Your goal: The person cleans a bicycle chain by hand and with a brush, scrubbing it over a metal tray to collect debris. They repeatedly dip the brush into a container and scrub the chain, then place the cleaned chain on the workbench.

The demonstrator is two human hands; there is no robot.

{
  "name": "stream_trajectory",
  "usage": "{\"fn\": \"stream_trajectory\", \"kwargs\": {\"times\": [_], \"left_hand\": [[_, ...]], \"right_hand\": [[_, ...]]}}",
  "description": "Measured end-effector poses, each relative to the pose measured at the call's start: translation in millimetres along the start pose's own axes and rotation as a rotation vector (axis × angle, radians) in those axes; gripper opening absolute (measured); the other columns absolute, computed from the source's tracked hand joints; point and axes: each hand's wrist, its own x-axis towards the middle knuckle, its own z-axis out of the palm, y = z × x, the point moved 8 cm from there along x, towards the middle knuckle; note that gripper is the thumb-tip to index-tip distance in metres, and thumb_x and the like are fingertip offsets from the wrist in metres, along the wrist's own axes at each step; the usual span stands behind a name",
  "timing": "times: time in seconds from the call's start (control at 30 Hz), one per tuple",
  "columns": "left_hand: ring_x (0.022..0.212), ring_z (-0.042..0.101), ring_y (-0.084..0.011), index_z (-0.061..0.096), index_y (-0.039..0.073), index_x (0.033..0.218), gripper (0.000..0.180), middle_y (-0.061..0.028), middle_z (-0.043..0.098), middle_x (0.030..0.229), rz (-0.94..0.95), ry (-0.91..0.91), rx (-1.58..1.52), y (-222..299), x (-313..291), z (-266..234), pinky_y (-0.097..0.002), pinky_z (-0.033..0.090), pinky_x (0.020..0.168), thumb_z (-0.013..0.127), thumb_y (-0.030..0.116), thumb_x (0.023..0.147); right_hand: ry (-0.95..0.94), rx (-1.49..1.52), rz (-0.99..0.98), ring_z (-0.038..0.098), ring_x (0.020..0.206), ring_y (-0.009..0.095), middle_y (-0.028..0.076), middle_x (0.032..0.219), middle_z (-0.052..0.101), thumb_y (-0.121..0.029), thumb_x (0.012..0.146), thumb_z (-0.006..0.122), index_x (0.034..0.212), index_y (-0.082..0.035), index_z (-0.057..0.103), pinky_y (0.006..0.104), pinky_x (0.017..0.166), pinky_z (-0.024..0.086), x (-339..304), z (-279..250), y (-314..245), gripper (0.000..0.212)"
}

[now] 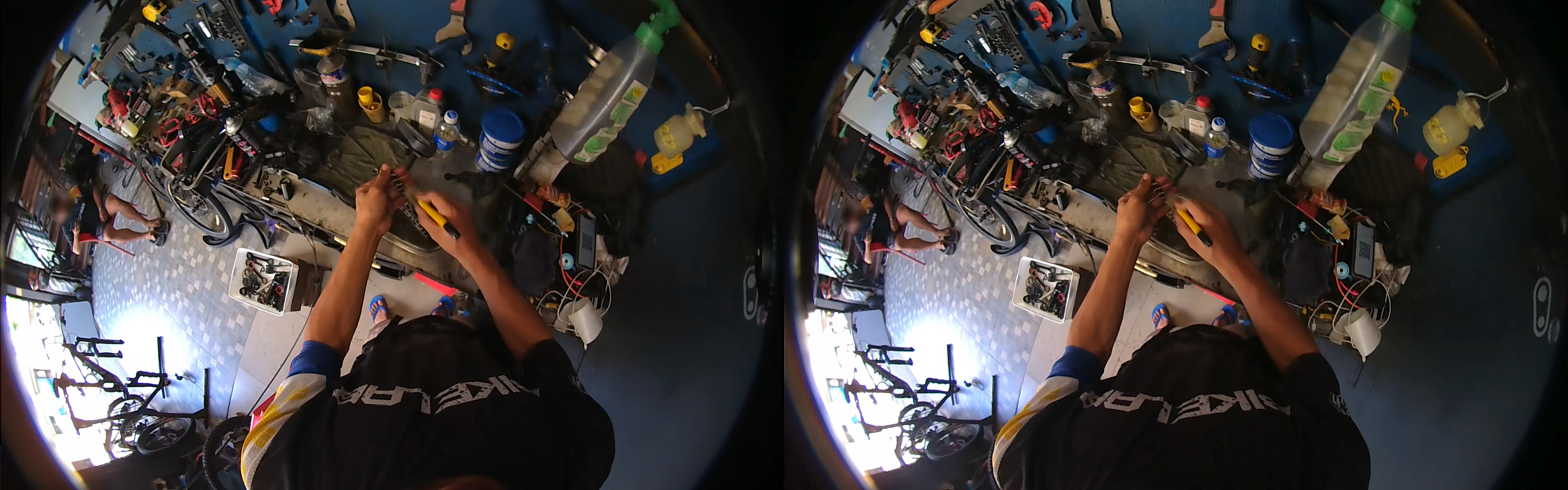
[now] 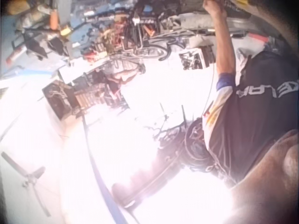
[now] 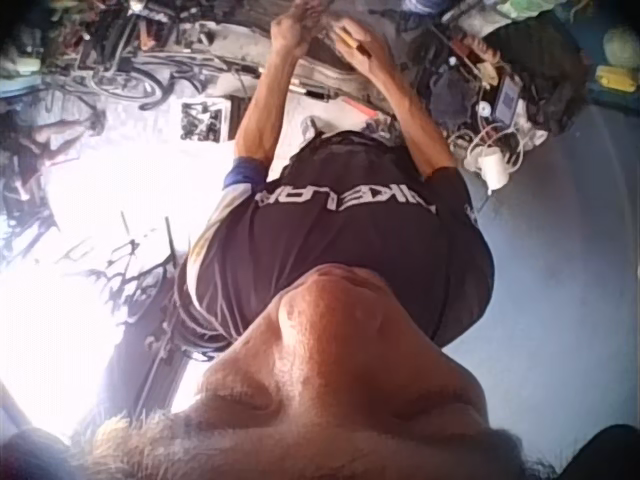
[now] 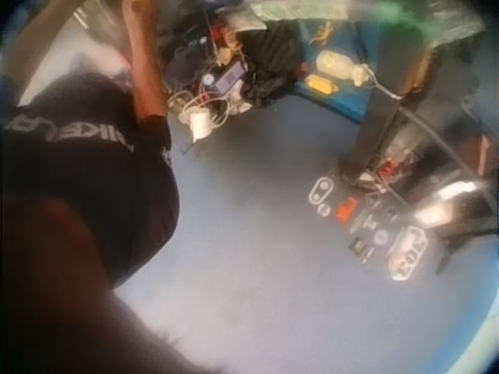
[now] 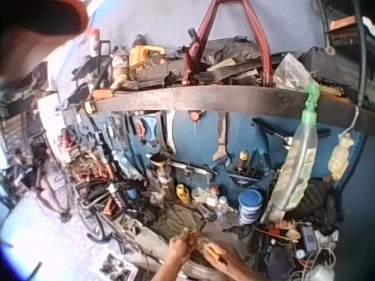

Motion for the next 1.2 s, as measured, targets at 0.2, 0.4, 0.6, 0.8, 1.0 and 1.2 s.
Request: {"fn": "stream_trajectory", "kwargs": {"times": [0.2, 0.4, 0.6, 0.8, 1.0, 1.2], "left_hand": [[0.096, 0.069, -0.0226, 0.065, -0.002, 0.117, 0.041, -0.0128, 0.072, 0.113, -0.033, -0.064, -0.053, -7, 4, 5, -0.0363, 0.055, 0.079, 0.058, 0.037, 0.108], [0.108, 0.069, -0.0251, 0.064, 0.001, 0.120, 0.037, -0.0122, 0.070, 0.115, -0.062, -0.097, -0.023, -3, -3, 1, -0.0397, 0.054, 0.085, 0.058, 0.036, 0.108], [0.100, 0.072, -0.0204, 0.062, 0.001, 0.131, 0.031, -0.0097, 0.073, 0.112, 0.005, -0.125, 0.009, -23, -4, -3, -0.0348, 0.059, 0.080, 0.062, 0.019, 0.106], [0.099, 0.073, -0.0203, 0.055, 0.001, 0.141, 0.037, -0.0100, 0.073, 0.113, 0.011, -0.102, 0.242, -35, -14, -10, -0.0325, 0.061, 0.079, 0.056, 0.007, 0.105], [0.094, 0.074, -0.0233, 0.046, 0.001, 0.152, 0.051, -0.0168, 0.073, 0.113, -0.057, -0.111, 0.223, -67, -28, -14, -0.0310, 0.061, 0.072, 0.052, 0.000, 0.101], [0.098, 0.074, -0.0256, 0.034, 0.000, 0.157, 0.060, -0.0194, 0.072, 0.114, -0.115, -0.055, 0.138, -74, -37, -29, -0.0351, 0.064, 0.078, 0.054, -0.002, 0.101]], "right_hand": [[-0.019, -0.066, -0.024, 0.071, 0.094, 0.040, 0.018, 0.102, 0.072, -0.009, 0.089, 0.076, 0.111, -0.004, 0.065, 0.0413, 0.077, 0.056, -3, 13, 25, 0.026], [-0.087, -0.021, 0.242, 0.072, 0.091, 0.040, 0.019, 0.095, 0.073, -0.008, 0.087, 0.076, 0.104, -0.004, 0.064, 0.0406, 0.073, 0.056, -24, 1, 83, 0.021], [-0.200, -0.140, 0.293, 0.072, 0.085, 0.039, 0.017, 0.091, 0.072, -0.011, 0.087, 0.076, 0.101, -0.005, 0.064, 0.0397, 0.069, 0.054, -37, 7, 123, 0.020], [-0.154, 0.035, 0.195, 0.071, 0.080, 0.030, 0.015, 0.088, 0.073, -0.016, 0.086, 0.077, 0.102, -0.003, 0.067, 0.0374, 0.069, 0.054, 30, -24, 23, 0.023], [-0.234, -0.007, 0.156, 0.073, 0.073, 0.036, 0.018, 0.077, 0.072, -0.023, 0.079, 0.078, 0.088, -0.004, 0.070, 0.0418, 0.065, 0.055, 73, 25, 38, 0.022], [-0.187, -0.002, 0.133, 0.072, 0.074, 0.026, 0.013, 0.077, 0.073, -0.018, 0.080, 0.077, 0.088, -0.003, 0.070, 0.0377, 0.066, 0.054, 86, 32, 48, 0.018]]}}
